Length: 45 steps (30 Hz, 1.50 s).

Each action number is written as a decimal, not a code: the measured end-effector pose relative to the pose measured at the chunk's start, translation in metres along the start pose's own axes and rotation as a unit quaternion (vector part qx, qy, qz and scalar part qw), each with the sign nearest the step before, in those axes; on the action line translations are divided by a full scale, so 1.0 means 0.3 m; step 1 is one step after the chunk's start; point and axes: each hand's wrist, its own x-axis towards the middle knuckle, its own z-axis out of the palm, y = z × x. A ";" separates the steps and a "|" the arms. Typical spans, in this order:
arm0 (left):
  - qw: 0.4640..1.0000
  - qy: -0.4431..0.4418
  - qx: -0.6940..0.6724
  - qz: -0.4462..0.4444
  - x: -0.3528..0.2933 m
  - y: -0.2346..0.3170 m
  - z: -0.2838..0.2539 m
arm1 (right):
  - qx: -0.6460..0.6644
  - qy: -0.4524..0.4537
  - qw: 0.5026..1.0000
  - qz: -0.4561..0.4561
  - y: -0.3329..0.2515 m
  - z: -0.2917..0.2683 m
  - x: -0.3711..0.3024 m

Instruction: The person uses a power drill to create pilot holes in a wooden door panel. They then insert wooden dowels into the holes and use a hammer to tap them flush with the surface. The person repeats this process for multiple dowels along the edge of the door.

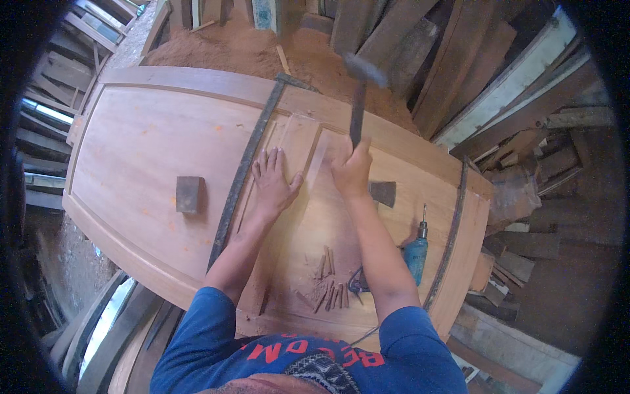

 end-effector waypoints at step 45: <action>1.000 0.000 0.007 0.009 0.000 -0.017 -0.004 | -0.103 -0.102 0.989 -0.036 0.041 0.140 0.038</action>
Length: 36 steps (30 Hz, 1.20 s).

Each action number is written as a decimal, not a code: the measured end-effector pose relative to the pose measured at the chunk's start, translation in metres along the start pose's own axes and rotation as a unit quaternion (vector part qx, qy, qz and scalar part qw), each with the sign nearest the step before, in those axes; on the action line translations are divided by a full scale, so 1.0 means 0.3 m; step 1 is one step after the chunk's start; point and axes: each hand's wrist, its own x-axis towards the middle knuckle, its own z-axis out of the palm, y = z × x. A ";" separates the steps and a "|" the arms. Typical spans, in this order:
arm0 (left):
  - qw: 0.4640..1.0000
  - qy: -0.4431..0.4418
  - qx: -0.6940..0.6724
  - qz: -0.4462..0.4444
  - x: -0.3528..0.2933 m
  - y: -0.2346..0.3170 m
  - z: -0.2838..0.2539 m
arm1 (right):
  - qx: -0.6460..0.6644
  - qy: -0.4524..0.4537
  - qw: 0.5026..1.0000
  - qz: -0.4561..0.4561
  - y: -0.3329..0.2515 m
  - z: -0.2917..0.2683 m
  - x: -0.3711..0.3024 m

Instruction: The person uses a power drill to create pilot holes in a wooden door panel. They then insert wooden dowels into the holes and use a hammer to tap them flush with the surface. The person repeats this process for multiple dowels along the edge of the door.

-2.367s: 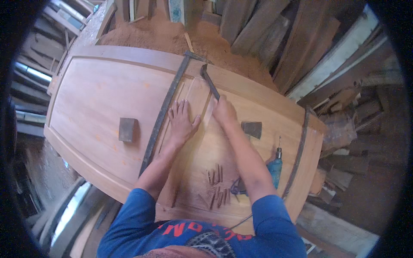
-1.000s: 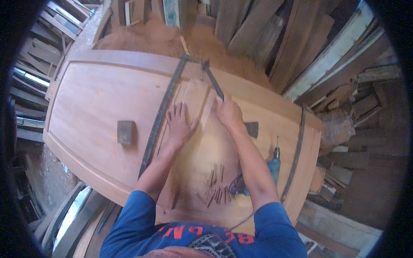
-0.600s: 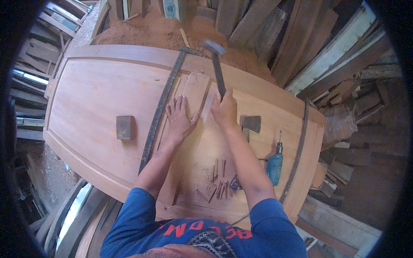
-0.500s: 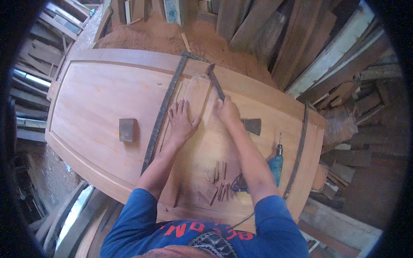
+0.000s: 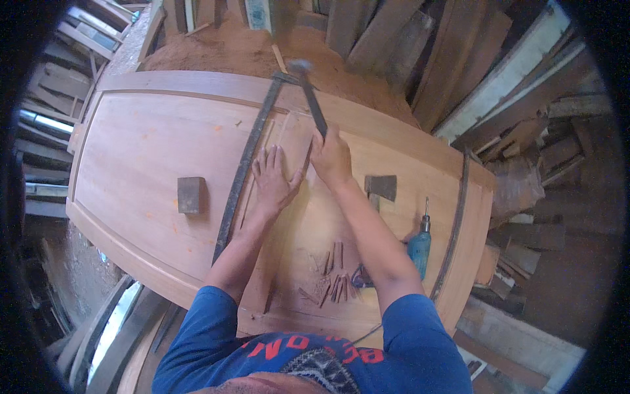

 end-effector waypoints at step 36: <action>0.619 0.342 -0.363 0.607 -0.642 0.920 -1.610 | 0.055 0.226 0.928 -0.290 -0.208 -1.409 -1.342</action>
